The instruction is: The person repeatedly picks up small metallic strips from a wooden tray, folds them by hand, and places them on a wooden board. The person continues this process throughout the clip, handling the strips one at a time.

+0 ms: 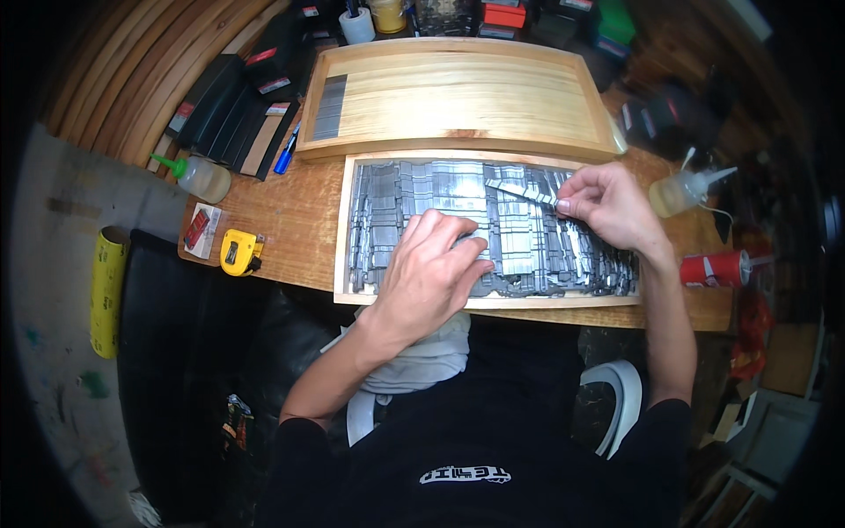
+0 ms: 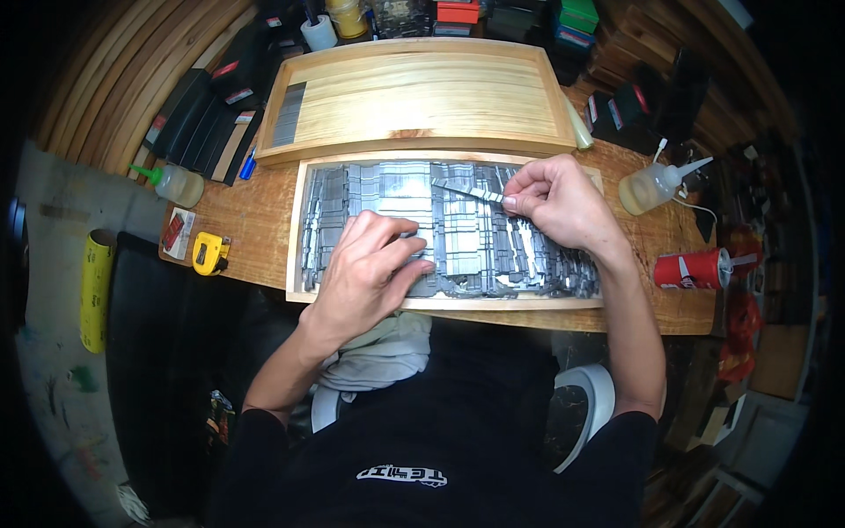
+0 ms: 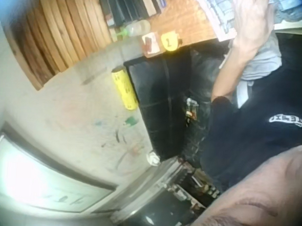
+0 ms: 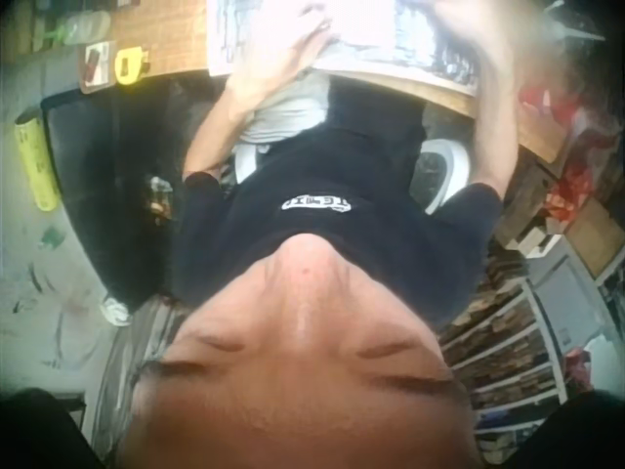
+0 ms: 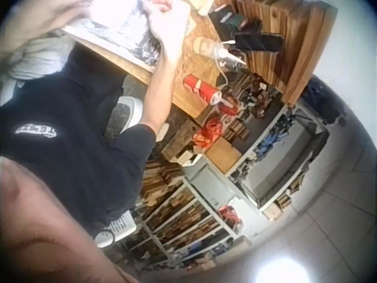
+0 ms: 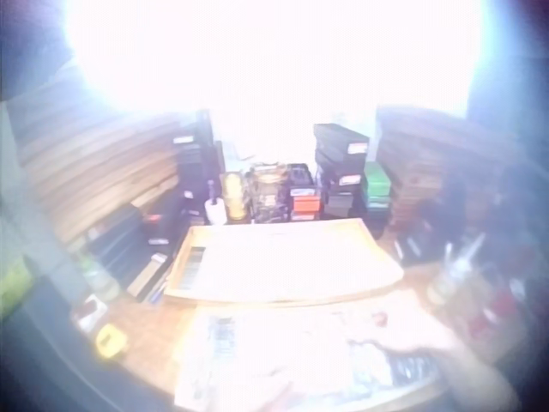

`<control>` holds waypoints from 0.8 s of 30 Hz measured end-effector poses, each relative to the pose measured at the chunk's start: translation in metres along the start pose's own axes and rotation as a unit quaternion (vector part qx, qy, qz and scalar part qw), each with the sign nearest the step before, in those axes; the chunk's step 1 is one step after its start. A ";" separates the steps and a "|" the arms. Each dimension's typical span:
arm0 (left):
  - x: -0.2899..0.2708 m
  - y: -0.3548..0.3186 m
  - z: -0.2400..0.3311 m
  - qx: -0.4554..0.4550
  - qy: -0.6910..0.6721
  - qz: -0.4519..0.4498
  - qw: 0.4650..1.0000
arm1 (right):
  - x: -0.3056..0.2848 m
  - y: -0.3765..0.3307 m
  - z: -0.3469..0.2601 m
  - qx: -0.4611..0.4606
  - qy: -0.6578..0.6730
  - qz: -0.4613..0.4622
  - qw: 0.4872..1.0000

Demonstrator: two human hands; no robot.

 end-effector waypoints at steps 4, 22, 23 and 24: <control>0.011 0.001 -0.004 -0.014 0.009 -0.033 0.999 | 0.002 -0.002 0.003 0.010 0.006 -0.005 1.000; 0.008 0.000 -0.013 -0.023 -0.012 -0.009 1.000 | 0.022 0.017 -0.002 -0.010 0.034 -0.074 0.997; 0.005 0.002 -0.017 -0.028 -0.020 0.007 0.999 | 0.021 0.017 -0.001 -0.012 0.036 -0.075 0.996; -0.001 0.006 -0.023 -0.027 -0.013 0.044 0.999 | 0.020 0.017 -0.001 -0.013 0.039 -0.076 0.996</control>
Point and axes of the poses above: each hand's wrist, its own y-axis towards the middle knuckle, its own x-axis out of the palm, z = x × y, the point moved 8 cm from there along y, towards the middle knuckle, and after that the axes turned 13 degrees about z, right-handed, at the moved point
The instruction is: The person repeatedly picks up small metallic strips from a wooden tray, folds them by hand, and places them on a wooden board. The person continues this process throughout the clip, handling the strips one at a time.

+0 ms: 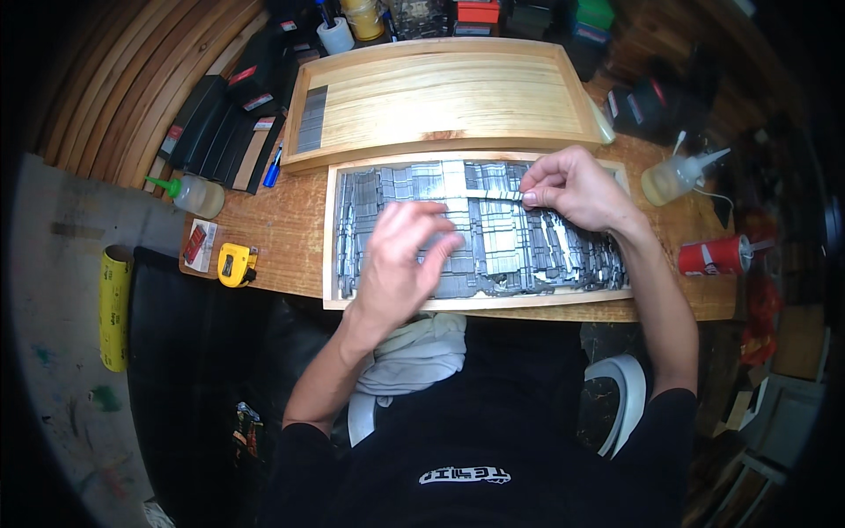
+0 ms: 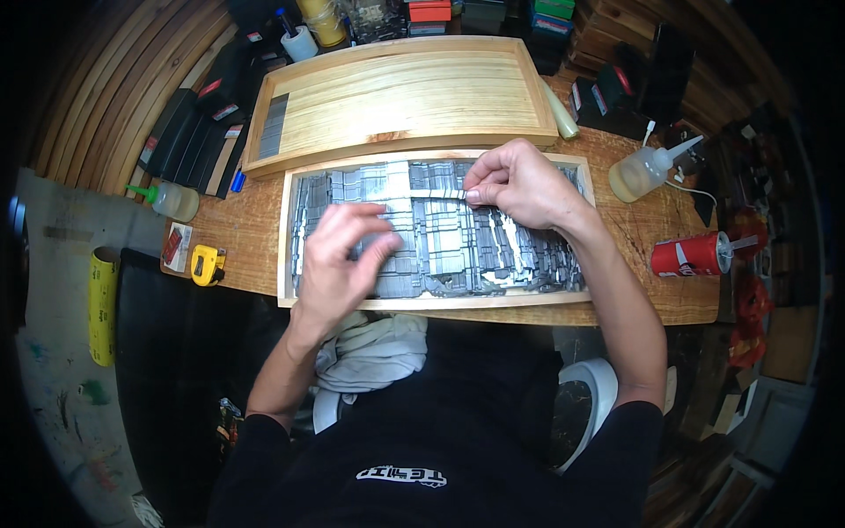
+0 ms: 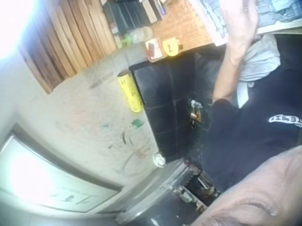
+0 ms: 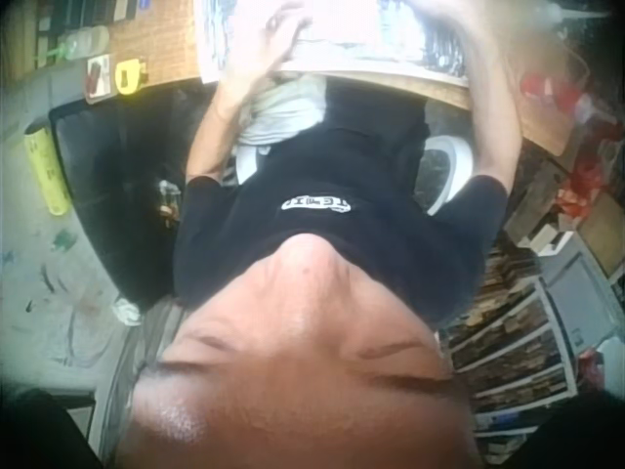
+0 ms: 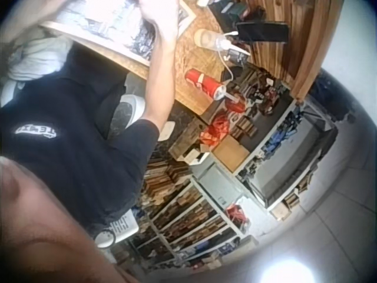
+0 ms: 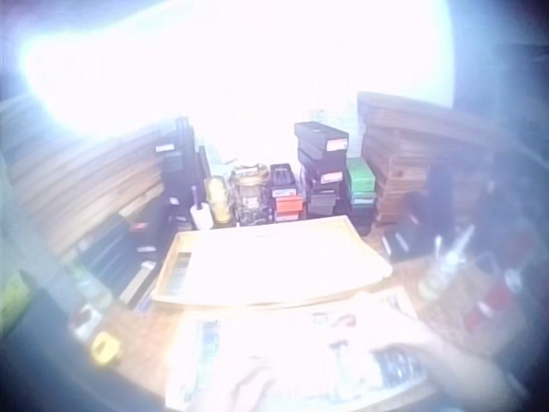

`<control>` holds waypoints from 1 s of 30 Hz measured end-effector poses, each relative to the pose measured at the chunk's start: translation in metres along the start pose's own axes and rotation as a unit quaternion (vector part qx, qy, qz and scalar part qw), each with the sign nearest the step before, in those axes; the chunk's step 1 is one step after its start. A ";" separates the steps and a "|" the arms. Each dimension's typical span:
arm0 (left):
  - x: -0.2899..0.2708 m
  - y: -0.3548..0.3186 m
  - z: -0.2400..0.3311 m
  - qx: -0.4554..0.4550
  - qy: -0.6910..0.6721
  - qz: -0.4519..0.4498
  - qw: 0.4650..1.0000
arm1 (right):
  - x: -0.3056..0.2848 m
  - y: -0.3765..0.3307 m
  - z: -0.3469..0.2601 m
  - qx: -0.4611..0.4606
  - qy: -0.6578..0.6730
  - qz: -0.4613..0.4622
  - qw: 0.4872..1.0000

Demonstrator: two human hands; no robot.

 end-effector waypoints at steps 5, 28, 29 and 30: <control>0.002 0.017 -0.046 -0.283 -0.168 0.058 0.942 | -0.004 -0.004 -0.007 -0.016 0.010 0.006 1.000; 0.026 -0.012 -0.030 -0.431 -0.332 -0.110 0.832 | -0.041 -0.110 -0.023 -0.078 -0.040 0.128 0.988; 0.022 -0.011 -0.030 -0.433 -0.331 -0.090 0.833 | -0.043 -0.119 -0.020 -0.133 -0.020 0.181 0.974; 0.017 -0.010 -0.028 -0.436 -0.329 -0.069 0.835 | -0.038 -0.127 -0.016 -0.134 0.043 0.228 0.964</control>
Point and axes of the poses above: each hand's wrist, its own y-axis towards the middle knuckle, its own x-axis out of the palm, z = x × y, the point moved 8 cm from there along y, towards the middle knuckle, and after that the axes turned 13 degrees about z, right-handed, at the moved point
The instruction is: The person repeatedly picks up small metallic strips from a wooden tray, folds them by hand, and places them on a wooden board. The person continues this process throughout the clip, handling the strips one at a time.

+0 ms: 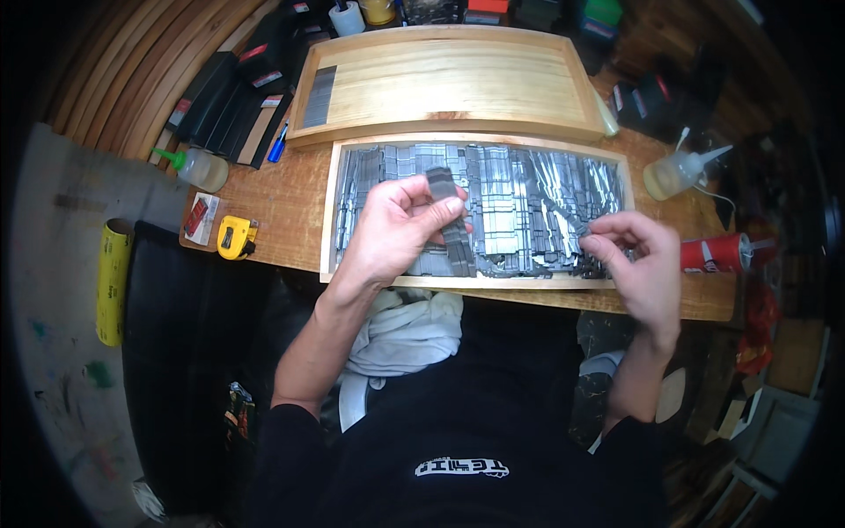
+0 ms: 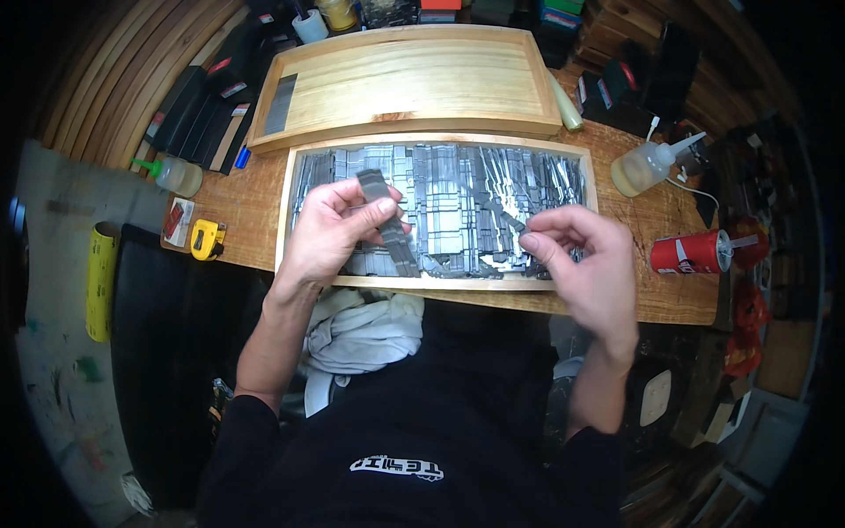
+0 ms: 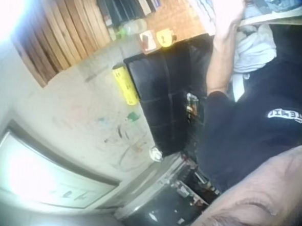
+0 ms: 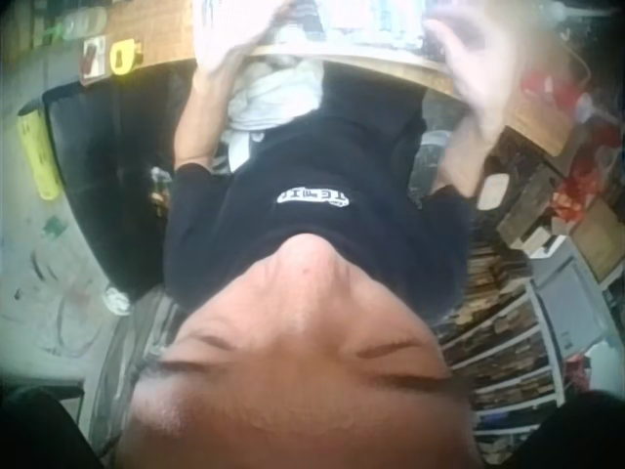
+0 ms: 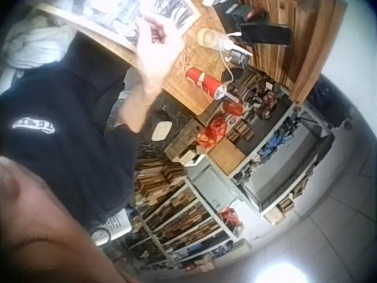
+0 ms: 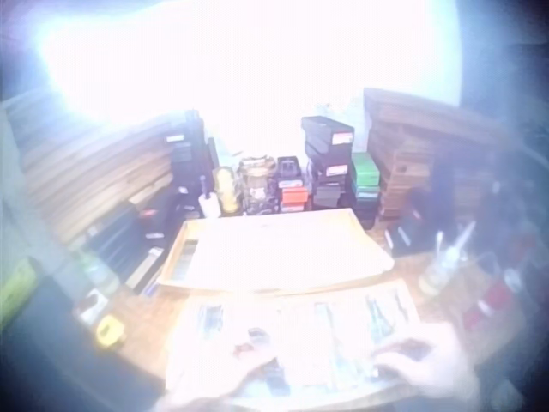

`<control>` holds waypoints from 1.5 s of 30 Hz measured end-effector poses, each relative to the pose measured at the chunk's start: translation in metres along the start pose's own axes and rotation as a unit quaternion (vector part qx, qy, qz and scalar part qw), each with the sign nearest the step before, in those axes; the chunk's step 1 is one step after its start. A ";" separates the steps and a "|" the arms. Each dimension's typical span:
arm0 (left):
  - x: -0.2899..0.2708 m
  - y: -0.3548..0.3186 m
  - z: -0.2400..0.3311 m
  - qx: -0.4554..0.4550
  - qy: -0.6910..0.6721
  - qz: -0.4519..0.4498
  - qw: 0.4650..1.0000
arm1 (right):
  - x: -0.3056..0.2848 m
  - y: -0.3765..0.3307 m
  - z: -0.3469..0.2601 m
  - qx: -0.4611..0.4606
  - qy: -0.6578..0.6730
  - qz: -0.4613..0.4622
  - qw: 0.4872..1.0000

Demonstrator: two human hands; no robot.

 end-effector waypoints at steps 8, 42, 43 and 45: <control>-0.006 -0.084 -0.001 -0.021 -0.125 0.010 0.992 | 0.074 -0.104 -0.002 0.069 0.187 0.059 0.978; 0.074 -0.102 -0.146 -0.359 -0.010 -0.130 0.924 | 0.091 -0.237 0.069 0.069 0.179 -0.009 0.981; 0.075 -0.100 -0.147 -0.357 -0.009 -0.135 0.924 | 0.091 -0.236 0.069 0.067 0.174 -0.009 0.982; 0.075 -0.100 -0.151 -0.352 -0.004 -0.140 0.925 | 0.093 -0.237 0.072 0.094 0.163 -0.022 0.982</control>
Point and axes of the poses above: each hand's wrist, its own y-axis towards the middle knuckle, its own x-axis out of the palm, z = x × y, the point moved 8 cm from there along y, towards the middle knuckle, and after that the axes turned 13 degrees about z, right-handed, at the moved point
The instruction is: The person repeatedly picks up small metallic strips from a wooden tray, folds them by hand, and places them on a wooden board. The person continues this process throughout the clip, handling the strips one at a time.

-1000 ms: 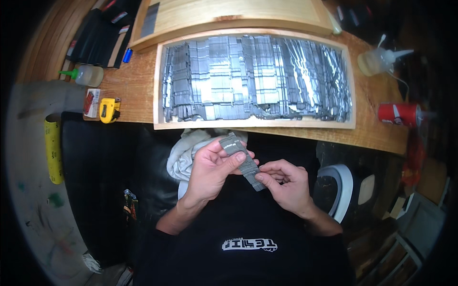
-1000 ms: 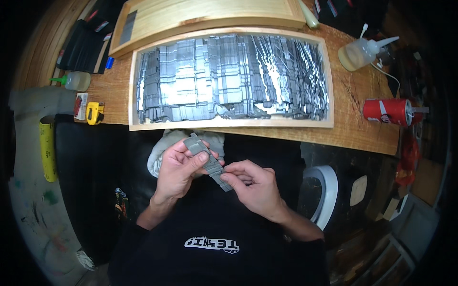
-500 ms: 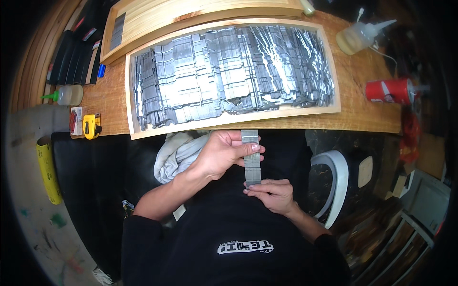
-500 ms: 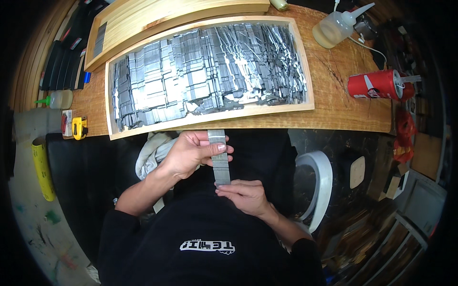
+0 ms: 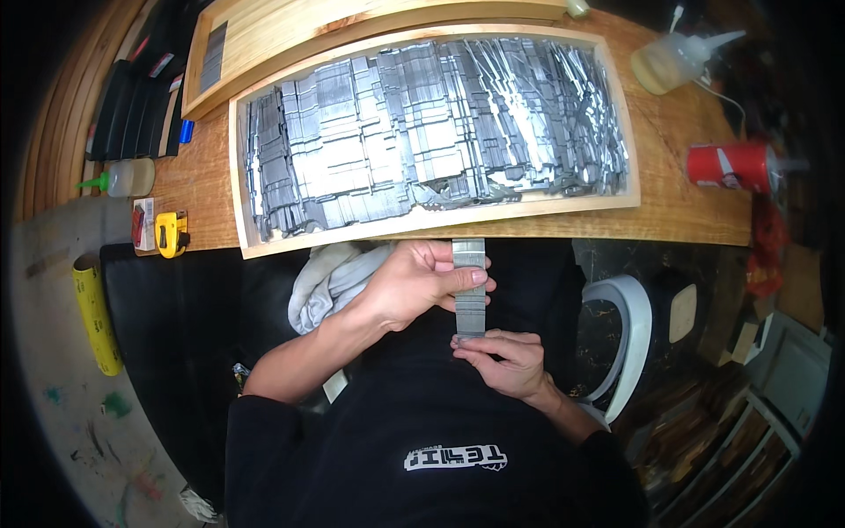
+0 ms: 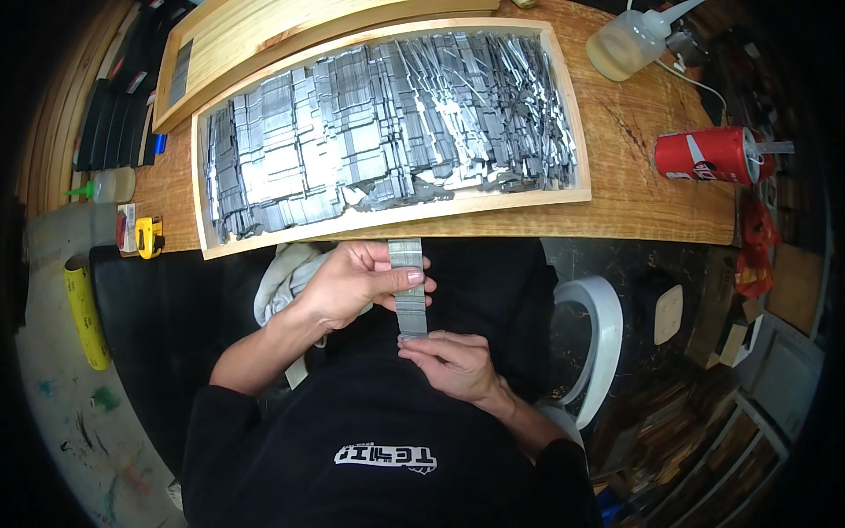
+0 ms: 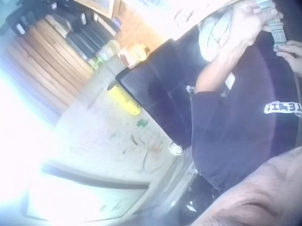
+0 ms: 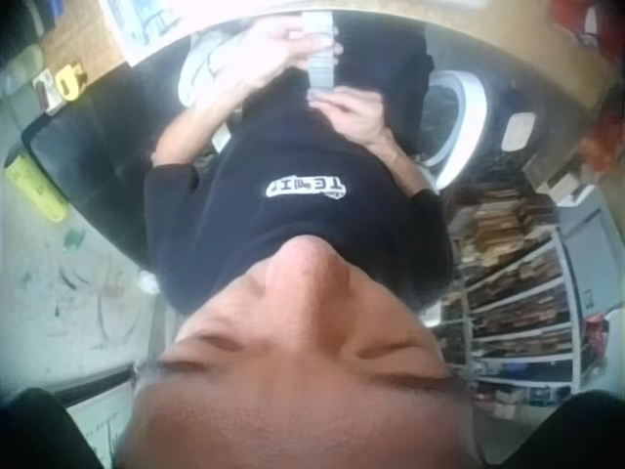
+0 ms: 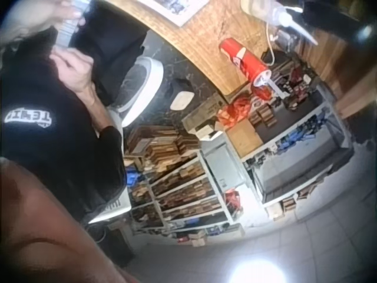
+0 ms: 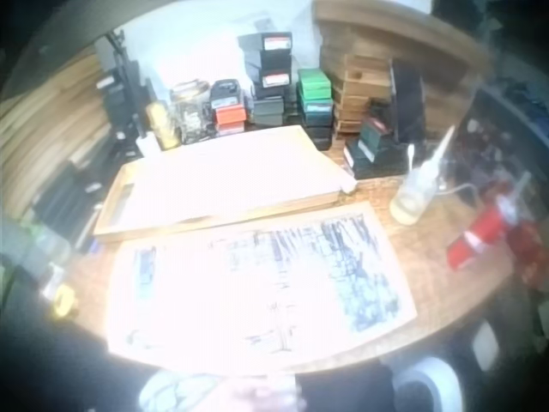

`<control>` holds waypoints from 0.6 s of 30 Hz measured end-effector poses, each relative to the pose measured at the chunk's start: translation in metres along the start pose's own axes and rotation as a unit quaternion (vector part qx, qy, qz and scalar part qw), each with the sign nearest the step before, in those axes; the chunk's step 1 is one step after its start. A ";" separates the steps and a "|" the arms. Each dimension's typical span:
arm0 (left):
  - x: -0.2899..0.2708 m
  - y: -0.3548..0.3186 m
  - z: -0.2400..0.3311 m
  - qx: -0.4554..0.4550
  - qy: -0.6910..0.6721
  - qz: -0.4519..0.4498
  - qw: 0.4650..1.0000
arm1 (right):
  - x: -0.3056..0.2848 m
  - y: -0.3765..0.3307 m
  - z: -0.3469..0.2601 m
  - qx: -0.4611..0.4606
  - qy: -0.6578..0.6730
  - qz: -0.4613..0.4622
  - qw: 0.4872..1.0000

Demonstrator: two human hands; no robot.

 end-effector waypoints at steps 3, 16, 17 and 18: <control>0.000 0.002 0.000 0.022 0.001 0.002 1.000 | -0.006 0.006 -0.006 0.083 -0.028 -0.045 0.995; 0.007 -0.034 0.002 0.133 -0.100 0.017 0.986 | -0.032 0.079 -0.037 0.134 0.610 -0.037 0.780; 0.006 -0.035 0.002 0.138 -0.098 0.017 0.986 | -0.031 0.080 -0.036 0.130 0.610 -0.040 0.780; 0.005 -0.035 0.001 0.141 -0.096 0.017 0.985 | -0.030 0.080 -0.036 0.126 0.611 -0.043 0.781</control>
Point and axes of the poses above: each hand's wrist, its own y-axis towards the middle knuckle, its own x-axis out of the palm, z = x × y, the point moved 8 cm from there along y, towards the middle knuckle, and after that the axes turned 13 degrees about z, right-handed, at the moved point
